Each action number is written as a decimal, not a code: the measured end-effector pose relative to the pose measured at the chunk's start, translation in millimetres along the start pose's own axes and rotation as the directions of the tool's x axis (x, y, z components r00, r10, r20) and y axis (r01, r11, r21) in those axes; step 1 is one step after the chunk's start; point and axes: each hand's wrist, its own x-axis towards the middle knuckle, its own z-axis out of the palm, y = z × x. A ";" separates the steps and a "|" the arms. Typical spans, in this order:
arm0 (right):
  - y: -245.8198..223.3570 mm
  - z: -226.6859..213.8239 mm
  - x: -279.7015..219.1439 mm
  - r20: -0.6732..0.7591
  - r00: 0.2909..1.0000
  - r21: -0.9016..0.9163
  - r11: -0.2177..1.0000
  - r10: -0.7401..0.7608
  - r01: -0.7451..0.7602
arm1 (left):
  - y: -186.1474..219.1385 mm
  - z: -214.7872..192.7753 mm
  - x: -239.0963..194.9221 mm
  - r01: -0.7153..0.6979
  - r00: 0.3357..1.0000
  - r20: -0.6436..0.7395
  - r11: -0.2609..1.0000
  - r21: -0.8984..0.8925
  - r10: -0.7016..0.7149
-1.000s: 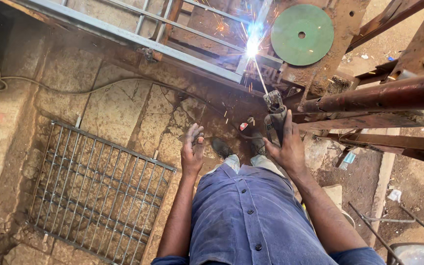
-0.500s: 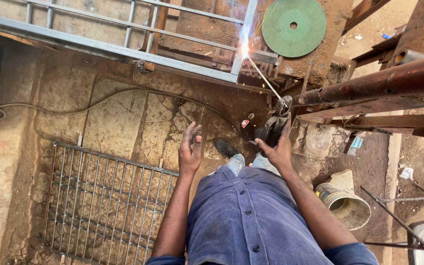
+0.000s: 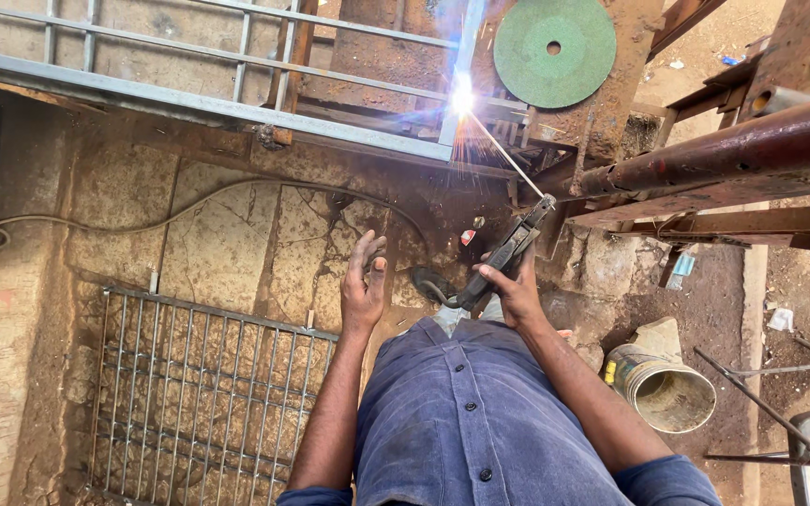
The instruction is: The person uses a welding tool to fuse metal rods together on a large gate frame and then uses a handheld grinder to smooth the joints.
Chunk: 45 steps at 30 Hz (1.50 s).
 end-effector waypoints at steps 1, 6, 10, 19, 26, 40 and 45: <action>-0.9 0.3 0.3 -0.001 1.000 -0.013 1.000 -0.014 0.014 | -0.8 -0.2 -0.3 0.001 1.000 -0.001 1.000 -0.008 -0.001; -4.0 -0.3 -0.1 0.032 0.987 -0.181 0.970 -0.159 0.162 | -7.2 -0.7 -2.1 0.041 0.999 0.000 0.998 0.044 -0.041; -6.8 -2.6 -0.3 0.012 0.990 -0.225 0.964 -0.140 0.139 | -9.9 1.7 -3.4 0.034 0.999 0.003 0.999 0.036 -0.034; -21.4 1.3 -4.0 0.024 0.987 -0.327 0.932 -0.160 0.159 | -5.8 7.1 -3.1 0.028 1.000 -0.005 0.999 0.018 -0.028; -42.0 0.4 -3.3 0.061 0.986 -0.372 0.913 -0.156 0.167 | -2.8 15.6 -2.7 -0.022 1.000 -0.017 1.000 -0.005 0.022; -60.5 -20.1 4.1 0.016 1.000 -0.358 0.934 -0.005 0.010 | 20.3 44.7 -2.6 0.048 0.998 -0.033 0.997 -0.056 -0.050; -55.3 -36.1 12.4 0.062 0.997 -0.465 0.882 -0.048 0.072 | 28.6 52.0 -3.7 0.046 0.996 -0.071 0.996 -0.073 -0.051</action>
